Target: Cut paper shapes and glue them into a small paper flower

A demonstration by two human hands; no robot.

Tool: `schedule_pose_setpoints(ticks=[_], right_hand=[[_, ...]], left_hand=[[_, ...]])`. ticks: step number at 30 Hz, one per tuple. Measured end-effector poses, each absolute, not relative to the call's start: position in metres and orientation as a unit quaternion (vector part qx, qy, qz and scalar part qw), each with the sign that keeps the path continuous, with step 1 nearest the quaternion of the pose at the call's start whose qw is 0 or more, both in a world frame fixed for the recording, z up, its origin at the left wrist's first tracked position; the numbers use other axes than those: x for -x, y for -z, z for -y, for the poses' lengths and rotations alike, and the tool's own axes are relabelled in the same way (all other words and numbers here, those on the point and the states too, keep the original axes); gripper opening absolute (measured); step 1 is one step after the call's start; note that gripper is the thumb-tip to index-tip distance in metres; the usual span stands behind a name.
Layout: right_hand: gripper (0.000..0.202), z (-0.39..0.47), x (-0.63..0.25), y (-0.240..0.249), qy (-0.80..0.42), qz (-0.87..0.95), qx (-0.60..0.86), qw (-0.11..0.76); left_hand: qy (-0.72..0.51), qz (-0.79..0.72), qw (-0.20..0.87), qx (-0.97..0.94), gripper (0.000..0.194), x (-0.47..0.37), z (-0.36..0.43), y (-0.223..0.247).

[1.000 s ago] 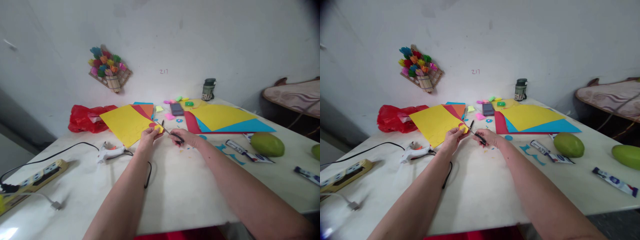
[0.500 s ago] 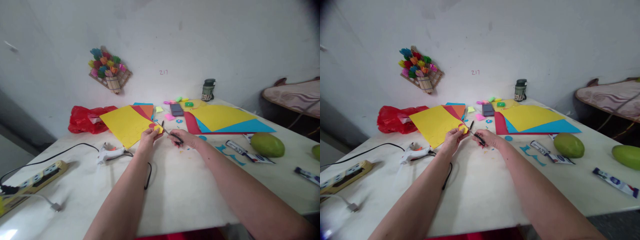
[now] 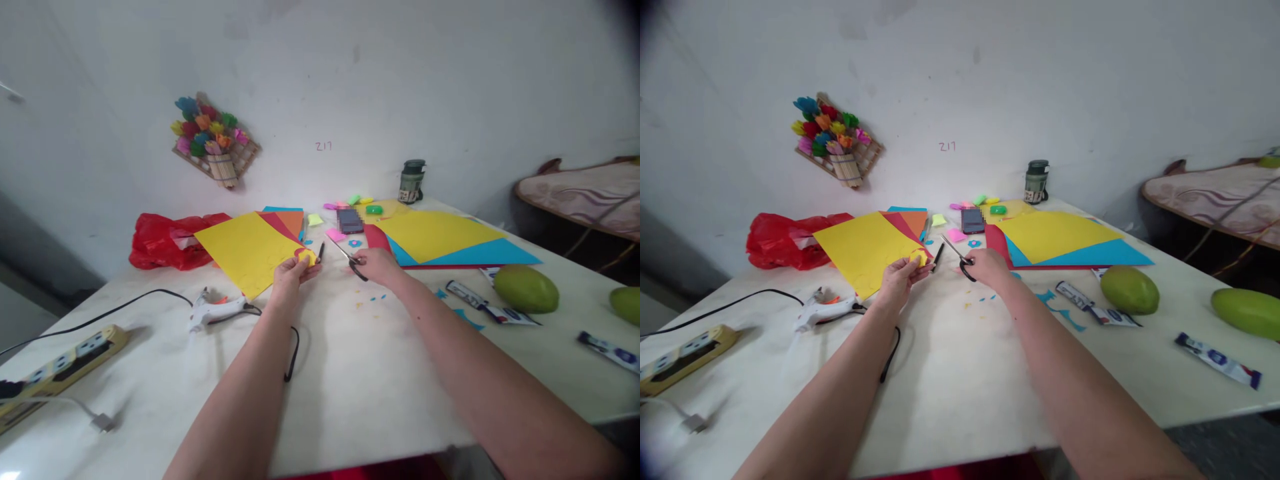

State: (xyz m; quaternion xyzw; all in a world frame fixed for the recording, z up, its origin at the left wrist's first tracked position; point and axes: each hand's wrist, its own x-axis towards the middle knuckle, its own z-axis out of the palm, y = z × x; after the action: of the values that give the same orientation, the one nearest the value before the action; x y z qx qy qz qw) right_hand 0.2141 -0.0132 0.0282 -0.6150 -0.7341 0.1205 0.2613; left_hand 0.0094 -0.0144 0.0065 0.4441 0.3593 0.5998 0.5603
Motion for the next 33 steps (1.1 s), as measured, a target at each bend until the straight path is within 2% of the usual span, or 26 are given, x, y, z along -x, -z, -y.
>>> schedule_pose_setpoints(ticks=[2,6,12,16,22,25,29,33], right_hand=[[0.034,0.012,-0.217,-0.029,-0.036,0.737,0.647,0.194],[0.031,0.008,-0.216,-0.029,0.003,0.731,0.673,0.111],[0.024,0.006,-0.217,-0.034,-0.046,0.729,0.678,0.082],[0.019,0.006,-0.217,-0.047,-0.071,0.733,0.675,0.033],[0.027,-0.006,-0.178,-0.054,0.035,0.8,0.591,0.098],[0.032,-0.018,-0.152,-0.046,0.09,0.85,0.511,0.089],[0.022,-0.033,-0.136,-0.036,0.093,0.889,0.448,0.027],[0.02,-0.044,-0.139,-0.031,0.094,0.907,0.409,0.023]], left_hand=[[-0.594,-0.369,0.558,-0.447,0.027,-0.009,0.014,-0.006],[-0.602,-0.371,0.547,-0.448,0.028,-0.007,0.014,-0.008],[-0.612,-0.37,0.543,-0.441,0.029,-0.004,0.014,-0.01],[-0.605,-0.366,0.546,-0.45,0.032,-0.004,0.013,-0.009],[-0.593,-0.371,0.555,-0.45,0.033,-0.004,0.014,-0.008],[-0.588,-0.369,0.561,-0.451,0.034,-0.004,0.018,-0.009],[-0.589,-0.382,0.555,-0.447,0.034,-0.004,0.023,-0.01],[-0.606,-0.393,0.529,-0.445,0.03,-0.004,0.02,-0.009]])
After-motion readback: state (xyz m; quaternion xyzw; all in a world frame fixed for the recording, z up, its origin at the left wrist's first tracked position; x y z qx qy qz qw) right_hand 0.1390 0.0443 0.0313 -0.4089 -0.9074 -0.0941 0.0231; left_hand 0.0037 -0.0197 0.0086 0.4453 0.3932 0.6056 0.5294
